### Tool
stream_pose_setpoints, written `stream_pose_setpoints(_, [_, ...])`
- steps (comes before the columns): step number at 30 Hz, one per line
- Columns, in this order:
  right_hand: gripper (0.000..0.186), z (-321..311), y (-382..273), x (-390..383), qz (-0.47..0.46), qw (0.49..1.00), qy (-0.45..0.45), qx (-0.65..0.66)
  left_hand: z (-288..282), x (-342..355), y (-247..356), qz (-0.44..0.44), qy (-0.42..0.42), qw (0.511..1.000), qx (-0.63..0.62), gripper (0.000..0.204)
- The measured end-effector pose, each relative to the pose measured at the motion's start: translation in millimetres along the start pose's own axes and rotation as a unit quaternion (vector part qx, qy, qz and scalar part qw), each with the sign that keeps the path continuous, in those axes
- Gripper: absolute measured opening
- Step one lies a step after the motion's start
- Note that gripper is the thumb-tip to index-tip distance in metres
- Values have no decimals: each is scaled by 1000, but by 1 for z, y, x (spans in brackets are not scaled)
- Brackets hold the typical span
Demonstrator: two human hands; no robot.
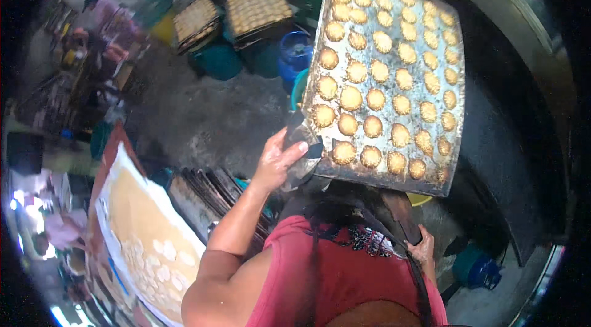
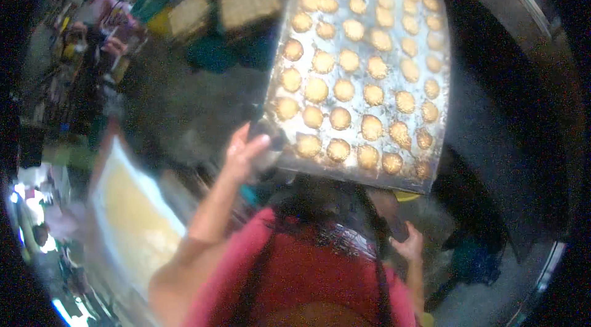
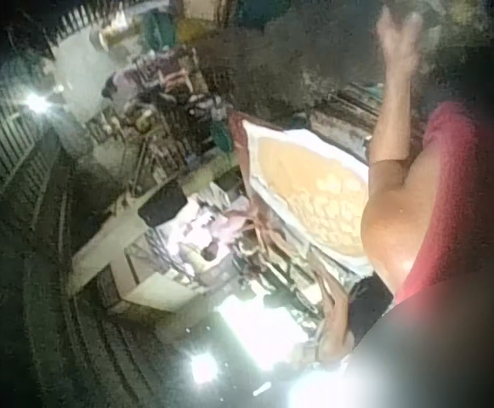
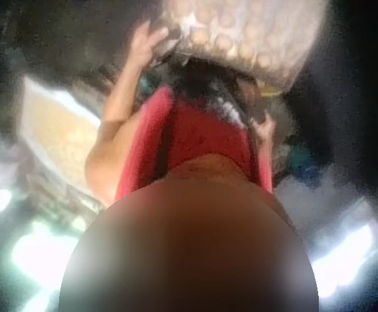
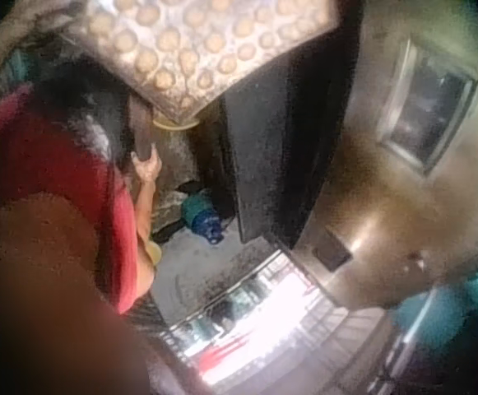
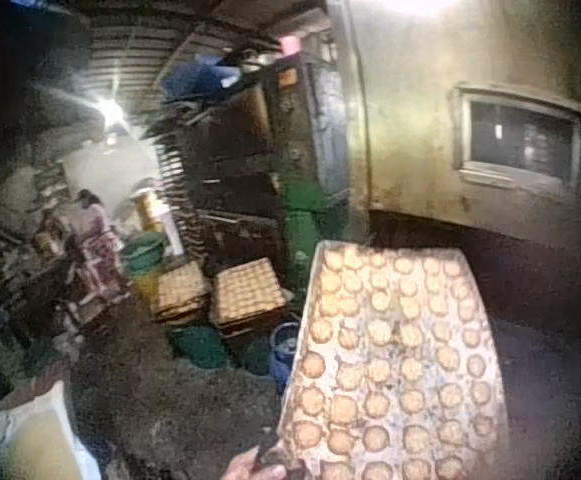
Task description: The person uses a long-handled wooden paddle to remove trays of small cookies from a large brick oven and transfers the cookies into large yellow and blue buckets.
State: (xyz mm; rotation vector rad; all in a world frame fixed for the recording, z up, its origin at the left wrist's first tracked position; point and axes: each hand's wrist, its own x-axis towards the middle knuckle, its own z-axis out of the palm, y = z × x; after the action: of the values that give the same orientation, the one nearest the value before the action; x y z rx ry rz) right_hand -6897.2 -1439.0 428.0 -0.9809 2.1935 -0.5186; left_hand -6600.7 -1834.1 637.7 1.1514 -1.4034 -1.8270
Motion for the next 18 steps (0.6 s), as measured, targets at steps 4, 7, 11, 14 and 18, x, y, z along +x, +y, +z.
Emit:
stream_pose_setpoints(4, [72, 63, 57, 86, -71, 997, -32, 29, -21, 24, -63, 80, 94, 991, -54, 58])
stream_pose_setpoints(7, [71, 70, 73, 117, -129, 990, -7, 50, 15, 19, -93, 198, 140, 970, -33, 43])
stream_pose_setpoints(11, [65, 139, 66, 38, -71, 967, -28, 241, 31, -36, -62, 159, 165, 972, 48, 50])
stream_pose_setpoints(14, [64, 167, 116, 29, -76, 920, 29, 382, 47, -62, -73, 152, 141, 978, -3, 52])
stream_pose_setpoints(18, [66, 111, 133, 3, -80, 922, 69, 372, 79, -115, -109, 148, 121, 982, -7, 38])
